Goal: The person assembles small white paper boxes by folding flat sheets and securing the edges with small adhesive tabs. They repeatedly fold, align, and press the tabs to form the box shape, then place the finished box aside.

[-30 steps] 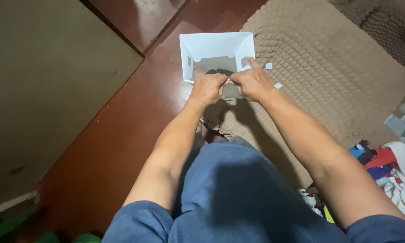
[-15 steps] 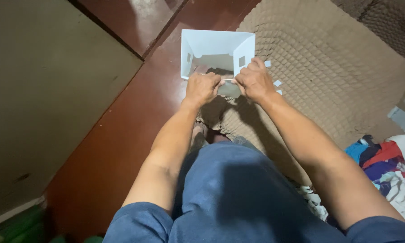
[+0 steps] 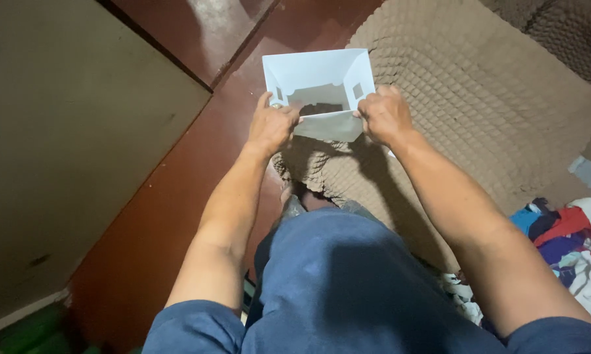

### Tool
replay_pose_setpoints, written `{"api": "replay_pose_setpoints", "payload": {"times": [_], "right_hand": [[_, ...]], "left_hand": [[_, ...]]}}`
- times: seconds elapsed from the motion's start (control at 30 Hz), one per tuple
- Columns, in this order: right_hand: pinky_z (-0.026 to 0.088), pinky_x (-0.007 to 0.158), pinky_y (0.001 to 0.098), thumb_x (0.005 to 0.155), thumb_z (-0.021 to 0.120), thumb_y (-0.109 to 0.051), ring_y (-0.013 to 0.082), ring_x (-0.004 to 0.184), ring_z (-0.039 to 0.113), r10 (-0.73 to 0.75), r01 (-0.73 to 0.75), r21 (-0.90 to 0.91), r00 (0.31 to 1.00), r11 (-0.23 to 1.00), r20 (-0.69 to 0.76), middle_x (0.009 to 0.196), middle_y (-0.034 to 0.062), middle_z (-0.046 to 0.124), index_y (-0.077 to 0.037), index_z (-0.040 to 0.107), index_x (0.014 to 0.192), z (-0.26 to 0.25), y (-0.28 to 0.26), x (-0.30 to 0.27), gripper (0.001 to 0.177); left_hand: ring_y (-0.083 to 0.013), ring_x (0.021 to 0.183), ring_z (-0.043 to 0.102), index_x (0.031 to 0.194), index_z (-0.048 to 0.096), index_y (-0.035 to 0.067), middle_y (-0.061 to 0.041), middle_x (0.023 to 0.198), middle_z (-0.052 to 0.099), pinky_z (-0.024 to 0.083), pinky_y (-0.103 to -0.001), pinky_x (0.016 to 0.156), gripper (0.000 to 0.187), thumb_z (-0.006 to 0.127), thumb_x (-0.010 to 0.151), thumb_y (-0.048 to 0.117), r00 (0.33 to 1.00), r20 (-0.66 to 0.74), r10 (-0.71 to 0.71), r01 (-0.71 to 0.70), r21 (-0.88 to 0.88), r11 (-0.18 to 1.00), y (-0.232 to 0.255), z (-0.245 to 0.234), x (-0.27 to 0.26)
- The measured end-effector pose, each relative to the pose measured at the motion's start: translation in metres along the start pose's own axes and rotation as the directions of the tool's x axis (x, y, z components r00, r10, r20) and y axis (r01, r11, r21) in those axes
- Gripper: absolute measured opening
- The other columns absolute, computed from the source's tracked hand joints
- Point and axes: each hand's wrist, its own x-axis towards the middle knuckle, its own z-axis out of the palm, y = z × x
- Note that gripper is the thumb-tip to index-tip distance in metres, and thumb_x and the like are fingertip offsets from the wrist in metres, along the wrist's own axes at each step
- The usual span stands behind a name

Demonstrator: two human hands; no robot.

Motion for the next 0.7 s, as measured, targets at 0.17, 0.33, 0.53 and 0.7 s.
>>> {"api": "replay_pose_setpoints", "payload": {"times": [0.17,0.33,0.53,0.7], "right_hand": [[0.045,0.087,0.0446,0.090,0.078,-0.034,0.0308,0.090,0.062,0.058,-0.060,0.029,0.995,0.998,0.079,0.085,0.0081,0.072,-0.011,0.075,0.084,-0.018,-0.002,0.006,0.024],[0.043,0.089,0.0447,0.094,0.076,-0.034,0.0289,0.096,0.063,0.092,-0.093,0.010,0.993,0.996,0.075,0.086,0.0073,0.072,-0.011,0.076,0.085,-0.022,-0.007,0.005,0.025],[0.042,0.090,0.0424,0.065,0.075,-0.024,0.0290,0.104,0.058,0.010,0.048,-0.287,0.980,0.957,0.197,0.084,0.0044,0.074,-0.015,0.080,0.081,-0.049,-0.041,0.026,0.018],[0.044,0.088,0.0459,0.088,0.070,-0.017,0.0310,0.095,0.065,0.002,-0.021,0.117,0.986,0.993,0.166,0.088,0.0092,0.072,-0.013,0.076,0.086,0.000,-0.032,0.015,0.007]], "left_hand": [[-0.0250,0.097,0.070,0.091,0.072,0.018,-0.003,0.085,0.072,0.027,-0.057,0.116,0.011,0.068,0.092,0.028,0.997,-0.072,0.019,-0.018,0.014,1.000,0.003,-0.001,-0.004],[-0.0240,0.100,0.069,0.089,0.071,0.016,-0.003,0.085,0.072,0.026,-0.060,0.117,0.021,0.065,0.099,0.032,0.998,-0.058,0.005,-0.003,0.045,0.999,0.004,0.002,-0.002],[-0.0273,0.102,0.068,0.089,0.071,0.015,-0.006,0.091,0.072,0.027,-0.060,0.115,0.025,0.067,0.099,0.038,0.993,-0.117,0.012,-0.011,0.011,1.000,0.012,0.007,-0.001],[-0.0280,0.114,0.066,0.089,0.074,0.017,-0.004,0.093,0.074,0.023,-0.063,0.116,0.010,0.072,0.083,0.025,0.981,-0.159,0.110,-0.117,-0.038,0.992,0.015,0.002,-0.006]]}}
